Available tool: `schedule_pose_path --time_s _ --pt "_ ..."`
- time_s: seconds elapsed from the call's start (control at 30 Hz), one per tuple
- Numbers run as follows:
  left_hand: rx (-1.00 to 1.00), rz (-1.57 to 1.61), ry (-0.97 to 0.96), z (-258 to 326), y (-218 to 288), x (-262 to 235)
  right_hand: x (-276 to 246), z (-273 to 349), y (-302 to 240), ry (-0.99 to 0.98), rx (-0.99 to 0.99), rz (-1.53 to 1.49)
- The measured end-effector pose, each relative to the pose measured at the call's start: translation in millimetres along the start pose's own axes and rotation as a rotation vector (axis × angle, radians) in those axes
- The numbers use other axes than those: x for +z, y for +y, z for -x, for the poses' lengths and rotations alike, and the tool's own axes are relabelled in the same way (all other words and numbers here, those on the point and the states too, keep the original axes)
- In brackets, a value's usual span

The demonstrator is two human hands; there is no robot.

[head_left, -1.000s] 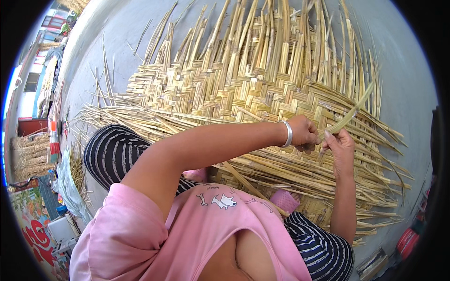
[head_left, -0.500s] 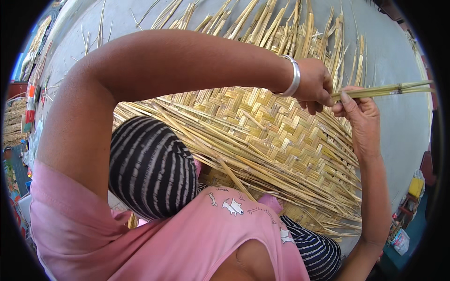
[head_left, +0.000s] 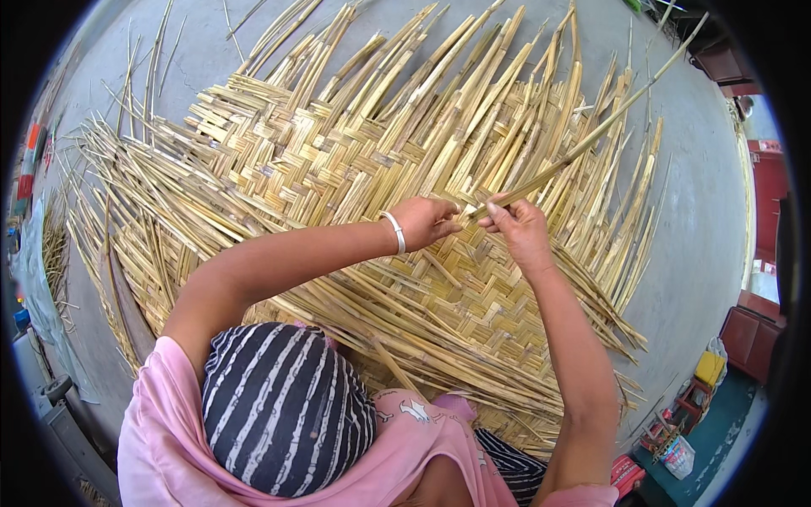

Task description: The person weaves a basket by hand using dried palm leaves. They interlace the leaves in a consistent pattern, gradually building up the structure of the basket.

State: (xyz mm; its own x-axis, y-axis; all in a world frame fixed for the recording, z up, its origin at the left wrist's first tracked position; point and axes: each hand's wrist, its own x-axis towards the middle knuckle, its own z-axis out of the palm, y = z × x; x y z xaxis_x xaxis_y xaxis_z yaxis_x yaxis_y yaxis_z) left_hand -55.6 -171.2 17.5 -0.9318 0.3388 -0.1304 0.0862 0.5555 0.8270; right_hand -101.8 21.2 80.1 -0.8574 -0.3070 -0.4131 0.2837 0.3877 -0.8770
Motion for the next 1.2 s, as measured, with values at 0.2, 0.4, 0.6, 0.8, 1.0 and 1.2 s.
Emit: schedule_pose_path --time_s 0.2,0.4,0.6,0.8,1.0,1.2 --pt "0.357 -0.547 -0.076 10 -39 29 -15 -60 29 0.077 0.042 -0.09" --pt "0.419 -0.56 -0.007 13 -54 36 -3 -90 56 0.041 0.079 -0.098" --pt "0.403 -0.542 0.02 12 -49 34 1 -91 66 0.061 0.041 -0.134" --pt "0.409 -0.535 0.012 11 -49 34 0 -89 69 0.085 0.045 -0.151" --pt "0.408 -0.533 0.014 10 -49 36 5 -88 75 0.115 -0.036 -0.034" --pt "0.406 -0.529 0.02 12 -53 36 15 -83 75 0.205 -0.089 0.07"
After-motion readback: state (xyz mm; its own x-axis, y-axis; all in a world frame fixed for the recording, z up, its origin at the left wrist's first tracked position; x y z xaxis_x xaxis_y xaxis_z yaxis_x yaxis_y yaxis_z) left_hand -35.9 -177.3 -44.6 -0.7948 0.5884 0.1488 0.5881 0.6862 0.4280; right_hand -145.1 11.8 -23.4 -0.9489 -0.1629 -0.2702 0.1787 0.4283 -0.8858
